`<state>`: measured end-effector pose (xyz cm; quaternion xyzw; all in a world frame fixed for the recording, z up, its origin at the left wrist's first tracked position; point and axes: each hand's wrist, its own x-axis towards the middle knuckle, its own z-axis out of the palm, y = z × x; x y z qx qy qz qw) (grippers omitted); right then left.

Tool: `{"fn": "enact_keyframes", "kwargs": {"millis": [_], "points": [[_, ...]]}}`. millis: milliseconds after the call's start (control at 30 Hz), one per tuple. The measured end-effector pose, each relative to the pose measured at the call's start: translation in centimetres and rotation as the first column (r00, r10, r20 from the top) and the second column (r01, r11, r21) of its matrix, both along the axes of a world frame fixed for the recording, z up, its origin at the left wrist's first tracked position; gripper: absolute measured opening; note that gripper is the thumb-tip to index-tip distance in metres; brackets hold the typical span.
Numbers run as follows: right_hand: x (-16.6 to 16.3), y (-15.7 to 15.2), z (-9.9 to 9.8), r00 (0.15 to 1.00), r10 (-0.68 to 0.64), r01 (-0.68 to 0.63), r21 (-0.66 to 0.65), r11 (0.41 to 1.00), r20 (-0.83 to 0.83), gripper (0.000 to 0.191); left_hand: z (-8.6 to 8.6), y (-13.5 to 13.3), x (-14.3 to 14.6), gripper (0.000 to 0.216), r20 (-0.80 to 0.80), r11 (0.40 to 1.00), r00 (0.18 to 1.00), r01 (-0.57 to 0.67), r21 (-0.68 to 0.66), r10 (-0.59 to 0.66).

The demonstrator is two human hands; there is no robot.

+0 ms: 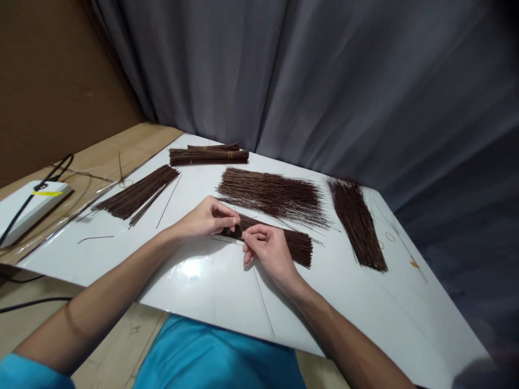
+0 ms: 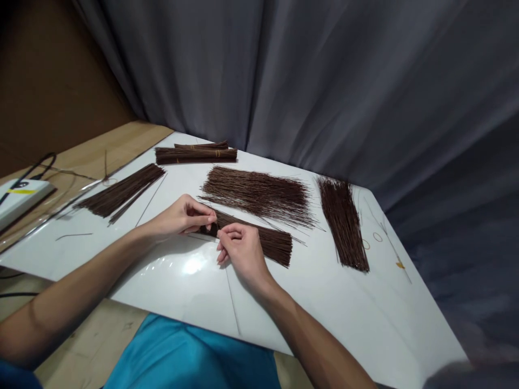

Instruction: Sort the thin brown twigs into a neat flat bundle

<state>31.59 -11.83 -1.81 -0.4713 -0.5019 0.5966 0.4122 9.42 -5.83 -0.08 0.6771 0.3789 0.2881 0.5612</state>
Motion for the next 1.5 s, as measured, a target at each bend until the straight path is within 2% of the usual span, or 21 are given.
{"fn": "enact_keyframes", "kwargs": {"millis": [133, 167, 233, 267, 333, 367, 433, 500, 533, 600, 700, 767, 867, 967, 1000, 1067, 1167, 1233, 1300, 1367, 1500], "points": [[0.0, 0.2, -0.4, 0.999, 0.022, -0.022, -0.001, 1.000, 0.031, 0.040, -0.2, -0.1, 0.4, 0.035, -0.041, 0.992, 0.999, 0.009, 0.122, -0.004], [0.0, 0.1, -0.5, 0.997, 0.022, -0.025, 0.035, 0.999, 0.079, 0.036, -0.2, -0.2, 0.5, 0.033, -0.066, 0.980, 0.998, 0.009, 0.199, 0.004], [0.3, -0.1, -0.4, 0.961, 0.000, -0.061, 0.213, 0.975, 0.275, 0.024, -0.3, -0.5, 1.0, 0.030, -0.154, 0.920, 0.987, 0.023, 0.391, 0.041], [0.4, -0.3, -0.3, 0.912, -0.033, -0.116, 0.336, 0.935, 0.409, 0.017, -0.3, -0.7, 1.3, 0.029, -0.208, 0.876, 0.976, 0.046, 0.480, 0.062], [0.9, -0.5, 0.2, 0.739, -0.138, -0.315, 0.519, 0.795, 0.659, 0.013, -0.4, -1.1, 1.8, 0.027, -0.308, 0.797, 0.948, 0.123, 0.591, 0.082], [1.1, -0.6, 0.5, 0.633, -0.189, -0.431, 0.544, 0.720, 0.751, 0.016, -0.4, -1.3, 2.0, 0.027, -0.350, 0.776, 0.934, 0.167, 0.608, 0.073], [1.7, -0.4, 1.2, 0.445, -0.256, -0.614, 0.501, 0.610, 0.858, 0.023, -0.2, -1.7, 2.2, 0.027, -0.402, 0.770, 0.915, 0.241, 0.591, 0.021], [2.5, 0.2, 2.1, 0.358, -0.251, -0.718, 0.437, 0.542, 0.899, 0.024, 0.1, -2.0, 2.1, 0.027, -0.409, 0.794, 0.909, 0.305, 0.525, -0.079], [2.9, 0.6, 2.6, 0.362, -0.216, -0.744, 0.420, 0.519, 0.907, 0.023, 0.3, -2.1, 2.1, 0.027, -0.392, 0.810, 0.908, 0.336, 0.480, -0.145], [3.8, 1.5, 3.5, 0.454, -0.054, -0.759, 0.418, 0.498, 0.889, 0.018, 0.9, -2.3, 1.8, 0.025, -0.320, 0.839, 0.901, 0.403, 0.366, -0.293], [4.6, 2.5, 4.9, 0.615, 0.197, -0.717, 0.438, 0.542, 0.764, 0.014, 1.8, -2.4, 1.5, 0.026, -0.150, 0.857, 0.878, 0.477, 0.192, -0.455], [4.8, 2.7, 5.5, 0.691, 0.287, -0.684, 0.471, 0.557, 0.664, 0.013, 2.3, -2.4, 1.5, 0.029, -0.046, 0.858, 0.867, 0.498, 0.125, -0.496], [4.5, 2.5, 5.4, 0.794, 0.286, -0.586, 0.550, 0.595, 0.537, 0.015, 2.6, -2.4, 1.4, 0.032, 0.097, 0.897, 0.894, 0.428, 0.109, -0.438], [4.2, 1.8, 4.3, 0.862, 0.146, -0.462, 0.633, 0.621, 0.486, 0.014, 2.3, -2.4, 1.2, 0.033, 0.218, 0.968, 0.944, 0.238, 0.078, -0.250], [4.1, 1.4, 3.9, 0.860, 0.083, -0.445, 0.661, 0.605, 0.504, 0.015, 2.2, -2.3, 1.2, 0.035, 0.237, 0.982, 0.953, 0.179, 0.065, -0.189], [3.8, 0.6, 3.4, 0.806, -0.077, -0.466, 0.710, 0.529, 0.586, 0.021, 1.9, -2.3, 1.3, 0.035, 0.234, 0.994, 0.968, 0.077, 0.083, -0.095], [3.4, -0.5, 4.0, 0.605, -0.303, -0.613, 0.673, 0.413, 0.737, 0.029, 1.5, -2.1, 1.6, 0.033, 0.123, 0.972, 0.992, -0.014, 0.234, -0.015], [3.3, -0.7, 4.9, 0.476, -0.371, -0.713, 0.597, 0.369, 0.798, 0.033, 1.3, -2.0, 1.8, 0.032, 0.007, 0.948, 1.000, 0.020, 0.318, -0.023], [3.5, -0.1, 5.9, 0.415, -0.374, -0.780, 0.536, 0.323, 0.830, 0.036, 1.2, -1.9, 1.9, 0.031, -0.083, 0.931, 0.992, 0.120, 0.346, -0.097], [4.1, 1.0, 6.5, 0.414, -0.320, -0.811, 0.505, 0.296, 0.852, 0.033, 1.1, -1.7, 1.8, 0.028, -0.120, 0.915, 0.971, 0.237, 0.326, -0.209], [5.1, 3.2, 6.3, 0.504, -0.027, -0.801, 0.478, 0.361, 0.864, 0.018, 1.4, -1.8, 1.8, 0.025, -0.102, 0.885, 0.916, 0.401, 0.236, -0.388]]}}
